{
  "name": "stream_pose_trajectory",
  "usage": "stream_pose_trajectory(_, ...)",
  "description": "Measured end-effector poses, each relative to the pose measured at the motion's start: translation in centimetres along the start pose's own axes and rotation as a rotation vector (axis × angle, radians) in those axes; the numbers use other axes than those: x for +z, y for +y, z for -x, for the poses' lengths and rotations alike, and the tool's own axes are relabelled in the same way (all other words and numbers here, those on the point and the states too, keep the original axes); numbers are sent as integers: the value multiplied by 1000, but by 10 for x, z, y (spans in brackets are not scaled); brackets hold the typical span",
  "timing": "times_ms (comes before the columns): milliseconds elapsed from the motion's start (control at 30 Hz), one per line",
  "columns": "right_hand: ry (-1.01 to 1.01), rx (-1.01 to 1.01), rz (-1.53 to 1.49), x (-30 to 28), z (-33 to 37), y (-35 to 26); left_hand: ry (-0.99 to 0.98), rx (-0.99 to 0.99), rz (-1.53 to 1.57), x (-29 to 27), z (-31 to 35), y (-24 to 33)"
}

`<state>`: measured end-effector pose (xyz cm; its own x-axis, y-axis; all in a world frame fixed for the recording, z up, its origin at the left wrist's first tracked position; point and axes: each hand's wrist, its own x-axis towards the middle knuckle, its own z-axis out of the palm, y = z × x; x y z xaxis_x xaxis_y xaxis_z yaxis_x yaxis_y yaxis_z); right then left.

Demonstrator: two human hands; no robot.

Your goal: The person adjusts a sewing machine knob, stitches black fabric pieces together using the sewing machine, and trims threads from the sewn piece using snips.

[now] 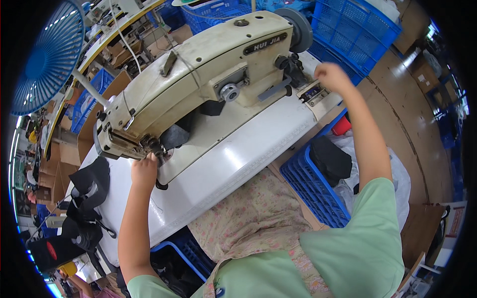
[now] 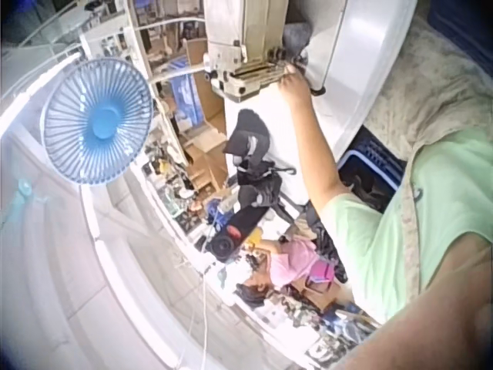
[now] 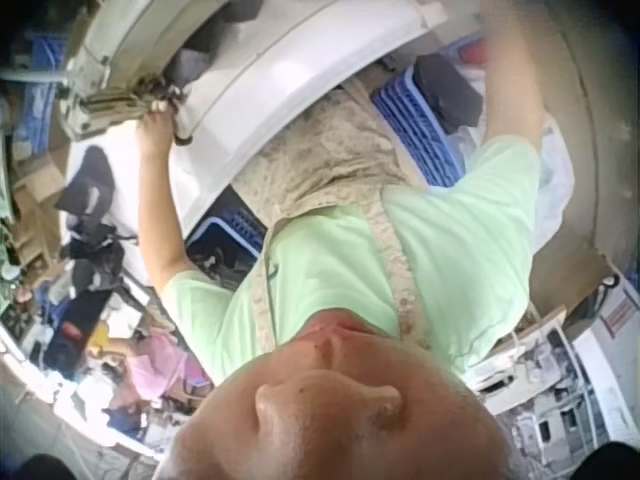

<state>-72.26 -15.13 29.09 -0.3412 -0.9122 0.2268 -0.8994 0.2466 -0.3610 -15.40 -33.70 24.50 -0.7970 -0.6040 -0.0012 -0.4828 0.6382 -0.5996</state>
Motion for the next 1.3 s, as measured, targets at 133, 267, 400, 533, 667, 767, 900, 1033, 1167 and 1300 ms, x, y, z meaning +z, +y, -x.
stream_pose_trajectory(133,-128,-93,80,32,40,9,-47,-98,25,3,-13,7)
stream_pose_trajectory(267,-141,-95,94,28,42,5,52,-72,-8,15,-13,7)
stream_pose_trajectory(400,102,-32,-640,28,43,-12,-68,-115,56,19,-4,-1)
stream_pose_trajectory(533,42,9,-1038,18,68,-87,-691,-67,-16,-37,-7,7)
stream_pose_trajectory(667,-268,144,-1266,46,86,-178,-747,-149,217,-70,9,5)
stream_pose_trajectory(767,-518,65,-1227,76,89,-252,-581,-282,285,-85,23,2)
stream_pose_trajectory(900,-446,-270,-900,141,83,-323,-153,-375,340,-60,52,10)
stream_pose_trajectory(1033,-46,-577,-397,171,71,-371,-73,-456,344,-64,56,18)
stream_pose_trajectory(1167,25,-628,-257,188,66,-392,-34,-459,369,-56,61,16)
stream_pose_trajectory(1300,61,-661,-227,199,63,-396,-20,-464,375,-55,60,15)
